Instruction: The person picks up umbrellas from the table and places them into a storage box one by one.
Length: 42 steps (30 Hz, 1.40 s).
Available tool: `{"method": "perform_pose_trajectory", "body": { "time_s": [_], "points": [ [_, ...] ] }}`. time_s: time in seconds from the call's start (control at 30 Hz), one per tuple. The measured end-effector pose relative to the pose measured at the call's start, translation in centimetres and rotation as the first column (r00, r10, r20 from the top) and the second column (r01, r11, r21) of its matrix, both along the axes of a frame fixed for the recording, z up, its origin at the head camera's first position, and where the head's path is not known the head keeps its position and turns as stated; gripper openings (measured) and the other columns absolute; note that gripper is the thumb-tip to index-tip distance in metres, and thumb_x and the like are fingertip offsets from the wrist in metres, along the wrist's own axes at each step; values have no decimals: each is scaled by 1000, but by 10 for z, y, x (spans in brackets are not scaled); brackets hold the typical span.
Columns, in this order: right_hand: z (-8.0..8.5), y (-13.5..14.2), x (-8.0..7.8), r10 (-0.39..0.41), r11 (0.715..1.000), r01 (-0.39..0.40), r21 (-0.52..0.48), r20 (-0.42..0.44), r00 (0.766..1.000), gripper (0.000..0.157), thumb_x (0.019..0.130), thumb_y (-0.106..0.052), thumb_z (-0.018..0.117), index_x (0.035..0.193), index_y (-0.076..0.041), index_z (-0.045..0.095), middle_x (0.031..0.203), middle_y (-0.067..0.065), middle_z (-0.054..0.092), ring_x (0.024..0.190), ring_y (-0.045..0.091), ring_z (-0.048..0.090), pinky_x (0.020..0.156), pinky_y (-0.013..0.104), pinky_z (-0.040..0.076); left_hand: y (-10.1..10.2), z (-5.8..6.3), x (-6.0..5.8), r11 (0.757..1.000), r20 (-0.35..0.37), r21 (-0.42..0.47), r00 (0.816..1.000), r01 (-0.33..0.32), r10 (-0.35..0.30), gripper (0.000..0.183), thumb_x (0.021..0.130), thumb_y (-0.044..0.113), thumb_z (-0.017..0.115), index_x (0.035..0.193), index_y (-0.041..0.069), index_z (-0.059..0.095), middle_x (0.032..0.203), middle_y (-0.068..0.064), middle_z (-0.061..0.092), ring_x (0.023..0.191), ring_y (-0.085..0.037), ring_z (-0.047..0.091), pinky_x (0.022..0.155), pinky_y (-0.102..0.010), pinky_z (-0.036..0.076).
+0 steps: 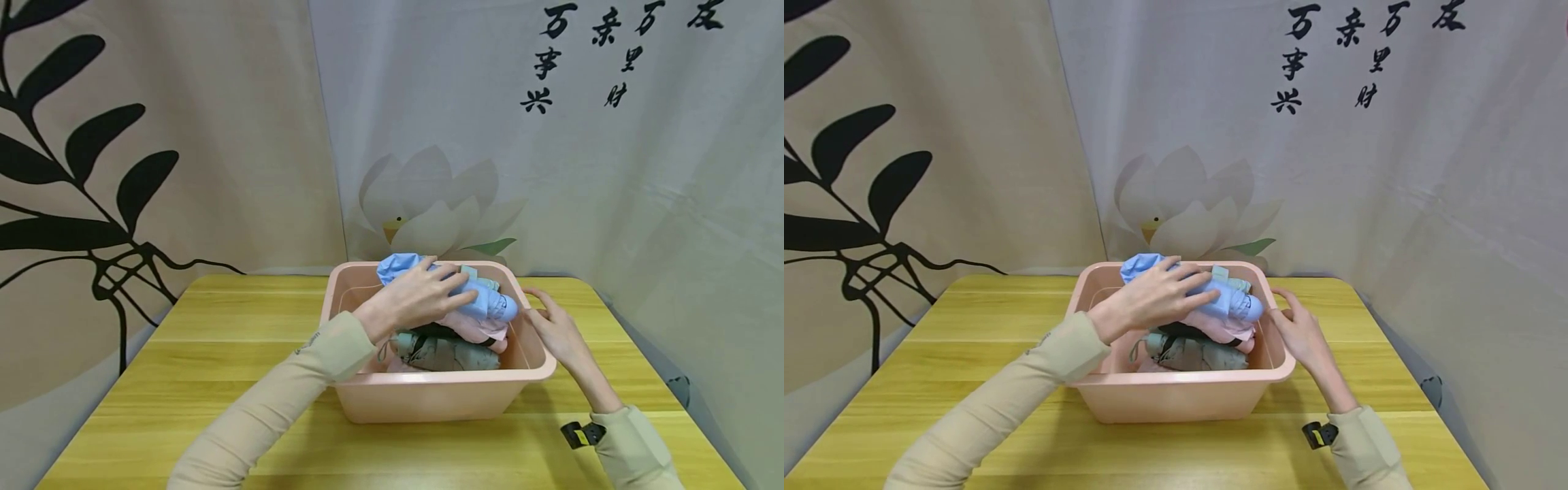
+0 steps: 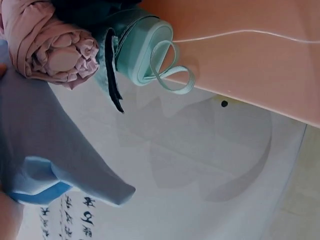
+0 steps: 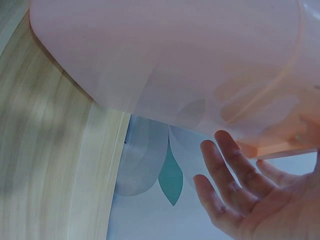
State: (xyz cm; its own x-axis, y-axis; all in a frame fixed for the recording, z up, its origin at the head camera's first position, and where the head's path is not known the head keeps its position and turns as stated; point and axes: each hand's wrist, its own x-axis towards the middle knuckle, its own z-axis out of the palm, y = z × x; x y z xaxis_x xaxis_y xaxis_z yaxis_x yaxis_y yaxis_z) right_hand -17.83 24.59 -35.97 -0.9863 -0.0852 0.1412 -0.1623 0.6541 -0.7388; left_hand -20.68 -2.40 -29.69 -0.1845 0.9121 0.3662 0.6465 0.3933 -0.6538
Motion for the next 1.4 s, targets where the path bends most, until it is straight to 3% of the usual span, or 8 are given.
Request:
{"method": "perform_pose_trajectory", "body": {
  "time_s": [0.2, 0.33, 0.63, 0.87, 1.1, 1.27, 1.4],
  "points": [
    [0, 0, 0, -2, 1000, 2, 2, -3, 1000, 50, 97, -31, 38, 140, -8, 31, 116, 33, 56, 98, 42, 61, 73, 44, 54, 1, -1, 0, 999, 32, 21, 999, 26, -27, 23, 91, 25, 54, 115, 23, 55, 115, 2, 59, 108, -16, 55, 85, -38, 50],
    [0, 0, 0, -1, 1000, 1, 3, 1, 1000, 51, 97, -32, 38, 141, -8, 30, 116, 33, 57, 98, 41, 61, 74, 44, 54, 2, -1, 0, 999, 49, 28, 998, 29, -31, 28, 90, 36, 53, 116, 24, 55, 116, 3, 59, 108, -16, 55, 84, -38, 50],
    [0, 1, 0, -4, 1000, 4, 15, -6, 1000, 49, 97, -30, 37, 140, -7, 30, 116, 33, 57, 99, 41, 61, 76, 45, 53, 3, 3, 10, 999, 149, -3, 988, 39, -38, 41, 88, 48, 51, 123, 26, 54, 121, 6, 60, 110, -14, 56, 94, -36, 45],
    [2, 1, 0, -16, 1000, 16, 18, -4, 1000, 50, 97, -30, 38, 140, -8, 31, 115, 32, 58, 96, 38, 63, 74, 38, 52, 3, 0, 18, 995, 217, 33, 971, 91, -96, 35, 87, 42, 55, 117, 24, 56, 113, 6, 64, 102, -11, 61, 82, -30, 49],
    [1, 0, 0, -20, 1000, 20, 16, -1, 1000, 49, 96, -30, 39, 140, -9, 32, 113, 31, 59, 93, 35, 64, 70, 32, 51, -11, 4, 19, 995, 250, 93, 966, 45, -67, 33, 89, 38, 54, 119, 23, 57, 112, 7, 64, 104, -13, 61, 81, -32, 49],
    [3, -1, -1, -16, 999, 16, 39, -7, 1000, 48, 96, -29, 41, 139, -10, 34, 108, 28, 63, 88, 30, 65, 69, 30, 50, -25, 16, 22, 987, 265, 157, 964, -23, -19, 35, 90, 38, 52, 121, 22, 57, 116, 3, 63, 106, -15, 60, 76, -33, 49],
    [6, 0, -4, -9, 998, 10, 57, -19, 1000, 46, 96, -31, 40, 137, -10, 39, 105, 24, 65, 89, 27, 64, 71, 29, 47, -41, 27, 25, 971, 301, 217, 953, -103, 34, 39, 90, 39, 53, 124, 21, 56, 119, 2, 62, 108, -17, 58, 84, -35, 48]
  ]
}}
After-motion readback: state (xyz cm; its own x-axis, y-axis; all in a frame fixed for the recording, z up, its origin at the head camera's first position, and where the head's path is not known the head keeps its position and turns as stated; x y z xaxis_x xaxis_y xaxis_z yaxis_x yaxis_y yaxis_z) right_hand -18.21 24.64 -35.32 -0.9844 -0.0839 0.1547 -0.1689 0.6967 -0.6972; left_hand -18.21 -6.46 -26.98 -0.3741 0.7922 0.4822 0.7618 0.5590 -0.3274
